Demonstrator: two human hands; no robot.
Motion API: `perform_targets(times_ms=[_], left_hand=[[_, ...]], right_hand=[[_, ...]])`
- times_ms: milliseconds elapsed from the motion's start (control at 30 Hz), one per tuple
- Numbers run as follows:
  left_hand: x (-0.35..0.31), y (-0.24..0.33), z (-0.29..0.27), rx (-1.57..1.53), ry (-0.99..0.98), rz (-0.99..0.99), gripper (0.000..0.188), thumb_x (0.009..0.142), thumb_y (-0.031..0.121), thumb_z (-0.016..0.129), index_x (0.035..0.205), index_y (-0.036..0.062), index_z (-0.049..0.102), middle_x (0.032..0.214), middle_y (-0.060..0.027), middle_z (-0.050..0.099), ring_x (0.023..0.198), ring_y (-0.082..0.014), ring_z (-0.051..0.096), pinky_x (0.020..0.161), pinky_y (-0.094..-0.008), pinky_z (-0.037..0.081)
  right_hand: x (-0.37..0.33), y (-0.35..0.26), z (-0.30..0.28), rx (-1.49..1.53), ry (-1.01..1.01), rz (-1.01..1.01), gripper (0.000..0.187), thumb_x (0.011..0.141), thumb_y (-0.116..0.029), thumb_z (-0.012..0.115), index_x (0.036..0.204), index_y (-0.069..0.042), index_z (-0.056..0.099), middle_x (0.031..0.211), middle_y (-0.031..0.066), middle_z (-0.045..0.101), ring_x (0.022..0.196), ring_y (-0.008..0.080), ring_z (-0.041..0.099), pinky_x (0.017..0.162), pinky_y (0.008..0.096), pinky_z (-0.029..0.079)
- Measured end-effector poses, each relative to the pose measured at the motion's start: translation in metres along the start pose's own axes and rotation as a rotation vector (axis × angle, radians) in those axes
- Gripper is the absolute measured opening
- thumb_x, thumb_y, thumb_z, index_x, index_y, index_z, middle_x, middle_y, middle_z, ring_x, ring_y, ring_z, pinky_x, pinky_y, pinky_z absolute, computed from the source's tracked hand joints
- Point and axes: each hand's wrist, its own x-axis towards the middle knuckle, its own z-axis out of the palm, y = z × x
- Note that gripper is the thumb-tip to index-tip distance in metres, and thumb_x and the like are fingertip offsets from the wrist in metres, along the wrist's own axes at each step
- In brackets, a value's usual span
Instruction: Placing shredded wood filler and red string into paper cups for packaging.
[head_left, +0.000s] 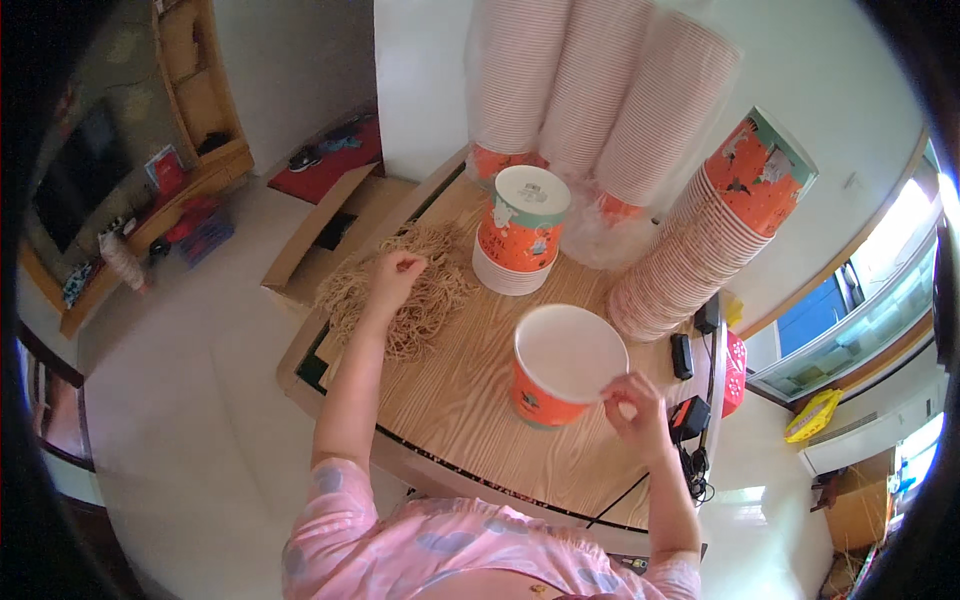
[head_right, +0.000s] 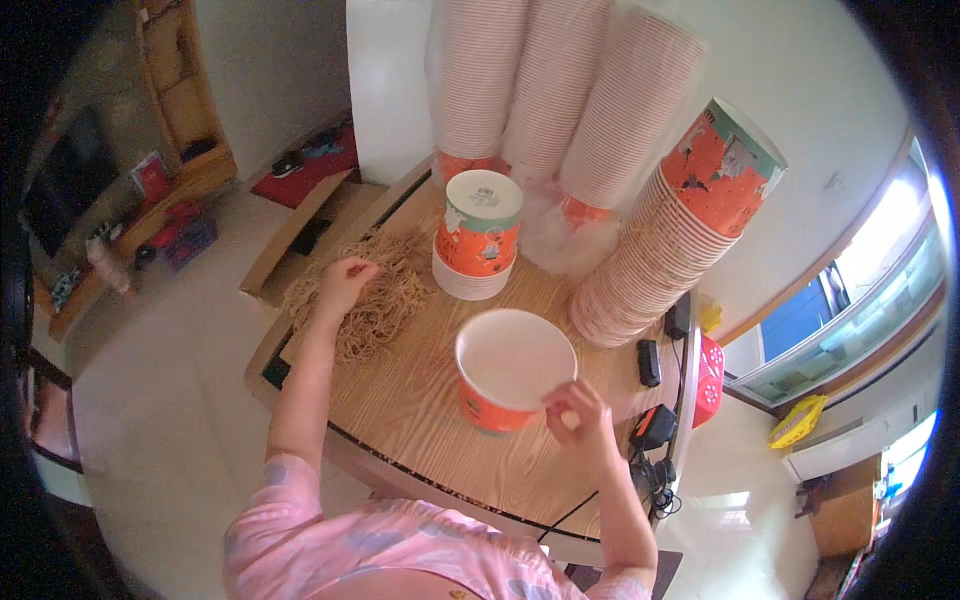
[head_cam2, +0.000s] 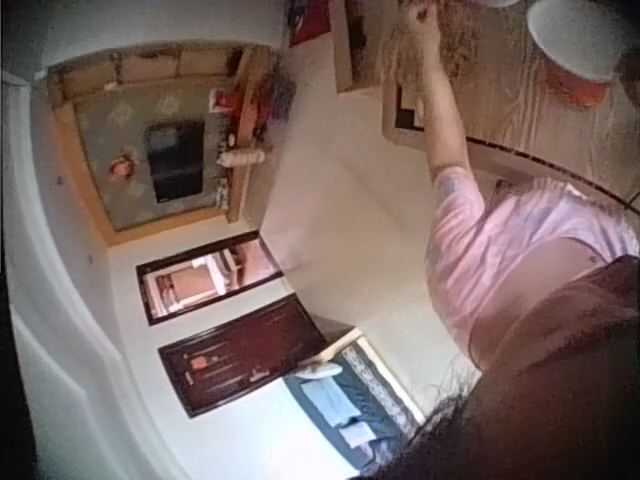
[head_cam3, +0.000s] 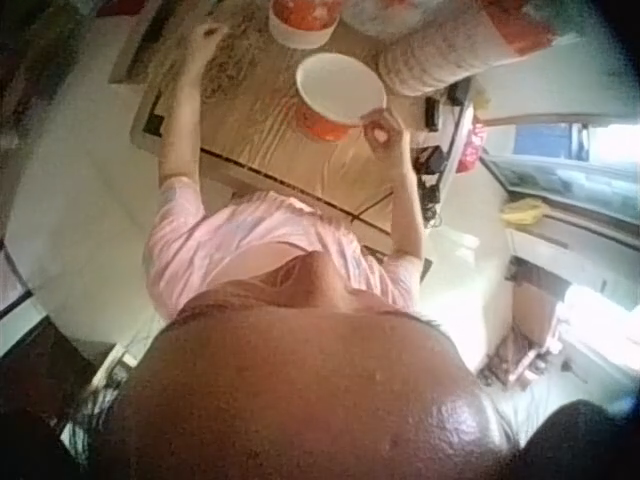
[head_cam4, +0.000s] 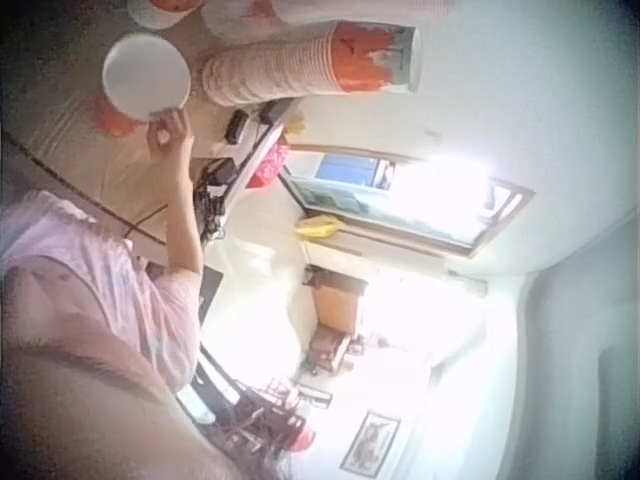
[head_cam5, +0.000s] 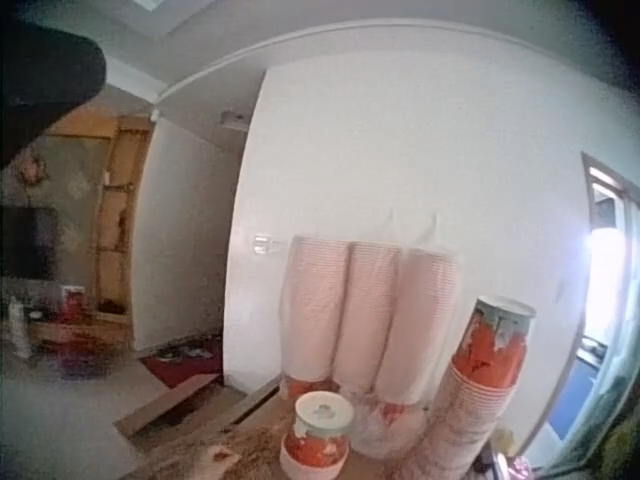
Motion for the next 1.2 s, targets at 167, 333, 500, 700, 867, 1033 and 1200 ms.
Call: perform_targets(times_ms=[167,333,500,700,867,1033,1200], left_hand=[[-0.028,-0.005,-0.012,0.242,0.065,-0.078,0.021,0.082,0.021,0.065,0.089,0.0020,0.068,0.079,-0.0095,0.067,0.074,-0.0191,0.062,0.068,-0.0315,0.048],[-0.026,-0.005,-0.001,0.316,0.066,-0.050,0.017,0.081,0.016,0.063,0.091,0.0045,0.069,0.083,-0.0117,0.067,0.078,-0.0235,0.064,0.070,-0.0345,0.049],[0.008,-0.024,0.029,0.539,-0.018,0.193,0.013,0.080,0.010,0.060,0.088,0.0081,0.070,0.088,-0.0111,0.067,0.083,-0.0276,0.064,0.073,-0.0382,0.050],[0.047,0.012,0.022,0.768,-0.227,0.150,0.011,0.077,0.016,0.062,0.078,0.0066,0.068,0.081,-0.0124,0.066,0.079,-0.0297,0.063,0.070,-0.0396,0.050],[0.078,0.089,0.004,0.565,-0.103,0.352,0.015,0.075,0.019,0.063,0.077,0.0044,0.066,0.077,-0.0147,0.066,0.073,-0.0304,0.064,0.066,-0.0389,0.049],[0.074,0.030,0.018,0.755,-0.439,0.133,0.011,0.072,0.015,0.068,0.080,0.0080,0.069,0.081,-0.0111,0.068,0.077,-0.0260,0.065,0.070,-0.0354,0.050],[0.039,-0.016,0.033,0.917,-0.418,0.111,0.007,0.074,0.010,0.065,0.078,0.0096,0.071,0.079,-0.0141,0.067,0.078,-0.0265,0.065,0.069,-0.0385,0.051]], right_hand=[[-0.075,0.009,0.001,-0.094,0.102,0.120,0.019,0.072,0.010,0.058,0.087,-0.001,0.062,0.088,0.0106,0.058,0.078,0.0193,0.062,0.070,0.0275,0.051],[-0.102,0.010,0.016,-0.089,0.240,0.082,0.023,0.072,0.011,0.055,0.088,-0.002,0.064,0.098,0.0121,0.061,0.087,0.0218,0.062,0.073,0.0289,0.050],[-0.109,0.004,0.030,0.035,0.406,0.083,0.028,0.071,0.012,0.054,0.093,-0.002,0.065,0.104,0.0148,0.060,0.093,0.0252,0.061,0.079,0.0323,0.049],[-0.135,0.005,0.022,0.006,0.510,0.109,0.024,0.073,0.011,0.055,0.091,-0.001,0.064,0.103,0.0153,0.060,0.097,0.0264,0.058,0.081,0.0315,0.047],[-0.146,0.006,0.022,0.063,0.571,0.148,0.021,0.073,0.011,0.055,0.090,0.000,0.063,0.100,0.0147,0.060,0.093,0.0245,0.059,0.078,0.0299,0.048],[-0.143,-0.001,0.024,0.104,0.528,0.104,0.021,0.073,0.011,0.055,0.089,0.001,0.062,0.098,0.0141,0.061,0.091,0.0244,0.060,0.078,0.0294,0.048],[-0.145,-0.009,0.024,0.065,0.471,0.107,0.021,0.073,0.011,0.055,0.089,0.000,0.063,0.095,0.0136,0.062,0.090,0.0247,0.060,0.078,0.0311,0.048]])
